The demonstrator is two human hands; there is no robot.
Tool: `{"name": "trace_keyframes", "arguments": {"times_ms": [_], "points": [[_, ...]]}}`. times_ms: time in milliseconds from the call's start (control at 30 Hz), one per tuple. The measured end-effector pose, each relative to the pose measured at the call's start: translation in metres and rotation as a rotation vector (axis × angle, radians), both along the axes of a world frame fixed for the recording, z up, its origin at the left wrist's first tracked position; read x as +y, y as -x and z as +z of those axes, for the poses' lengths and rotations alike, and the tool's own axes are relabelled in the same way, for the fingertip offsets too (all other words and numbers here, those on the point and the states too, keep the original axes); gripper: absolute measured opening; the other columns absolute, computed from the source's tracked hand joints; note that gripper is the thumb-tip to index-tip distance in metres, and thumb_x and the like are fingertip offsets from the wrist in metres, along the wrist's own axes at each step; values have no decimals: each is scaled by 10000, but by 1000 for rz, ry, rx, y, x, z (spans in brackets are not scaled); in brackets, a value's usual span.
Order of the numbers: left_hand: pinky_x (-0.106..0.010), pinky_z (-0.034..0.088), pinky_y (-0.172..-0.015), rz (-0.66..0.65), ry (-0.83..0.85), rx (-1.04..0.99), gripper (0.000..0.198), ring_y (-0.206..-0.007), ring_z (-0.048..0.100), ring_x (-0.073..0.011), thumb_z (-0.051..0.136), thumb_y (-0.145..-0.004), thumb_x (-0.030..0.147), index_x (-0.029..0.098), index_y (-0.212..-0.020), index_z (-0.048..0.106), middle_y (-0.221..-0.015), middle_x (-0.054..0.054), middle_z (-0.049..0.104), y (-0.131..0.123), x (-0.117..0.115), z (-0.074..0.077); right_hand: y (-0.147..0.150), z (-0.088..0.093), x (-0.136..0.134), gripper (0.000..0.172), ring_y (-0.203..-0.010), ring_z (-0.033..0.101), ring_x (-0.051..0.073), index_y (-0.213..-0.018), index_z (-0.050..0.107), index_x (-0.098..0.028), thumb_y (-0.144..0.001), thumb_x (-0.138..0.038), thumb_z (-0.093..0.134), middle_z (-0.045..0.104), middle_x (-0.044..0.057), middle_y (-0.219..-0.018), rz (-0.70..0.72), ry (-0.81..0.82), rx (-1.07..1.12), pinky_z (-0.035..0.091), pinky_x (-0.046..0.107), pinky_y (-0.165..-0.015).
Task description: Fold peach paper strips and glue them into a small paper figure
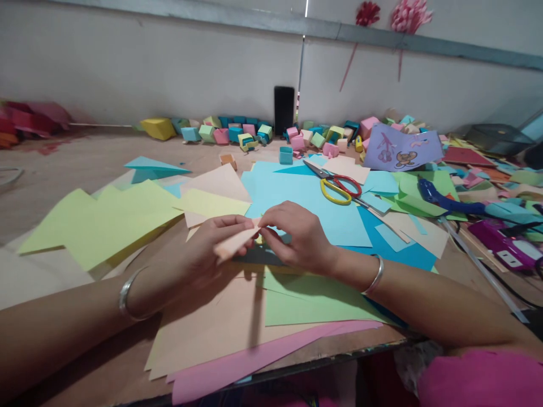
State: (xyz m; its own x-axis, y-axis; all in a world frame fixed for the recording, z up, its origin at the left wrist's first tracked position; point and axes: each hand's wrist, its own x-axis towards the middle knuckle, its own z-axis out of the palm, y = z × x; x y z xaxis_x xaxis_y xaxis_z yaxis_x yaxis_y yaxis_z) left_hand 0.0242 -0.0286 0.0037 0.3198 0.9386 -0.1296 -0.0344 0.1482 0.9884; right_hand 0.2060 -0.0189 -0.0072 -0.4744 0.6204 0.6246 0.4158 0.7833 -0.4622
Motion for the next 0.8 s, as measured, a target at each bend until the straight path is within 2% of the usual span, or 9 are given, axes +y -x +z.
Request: {"name": "trace_keyframes", "arguments": {"times_ms": [133,333,500,800], "points": [[-238,417,-555,-15,197,-157,134,-586,504,-99,670,-729,236,168,-626,617,-642,-3,556,0,1,-3,3,1,-2,68,-684,571,121,-785,622,-195,-805,-151,574,658,4,-752,-75,167,109,462,263,-644],[-237,416,-560,-11,216,-162,125,-597,521,-101,687,-747,255,162,-675,643,-654,-8,580,0,-1,-3,6,-3,-1,48,-666,549,99,-754,605,-170,-796,-166,583,616,-9,-731,-76,425,226,453,226,-612],[-218,413,-560,26,225,-120,139,-611,532,-89,675,-778,251,150,-688,647,-682,-10,596,-2,-3,2,6,-5,2,132,-655,532,103,-740,602,-160,-813,-270,610,602,-4,-713,-92,589,283,441,231,-596],[-211,391,-559,-6,242,-159,190,-600,501,-77,667,-800,276,152,-664,622,-665,10,562,-4,-5,4,10,-8,0,147,-618,480,88,-743,560,-164,-816,-285,604,551,-22,-686,-110,662,356,395,226,-554]]}}
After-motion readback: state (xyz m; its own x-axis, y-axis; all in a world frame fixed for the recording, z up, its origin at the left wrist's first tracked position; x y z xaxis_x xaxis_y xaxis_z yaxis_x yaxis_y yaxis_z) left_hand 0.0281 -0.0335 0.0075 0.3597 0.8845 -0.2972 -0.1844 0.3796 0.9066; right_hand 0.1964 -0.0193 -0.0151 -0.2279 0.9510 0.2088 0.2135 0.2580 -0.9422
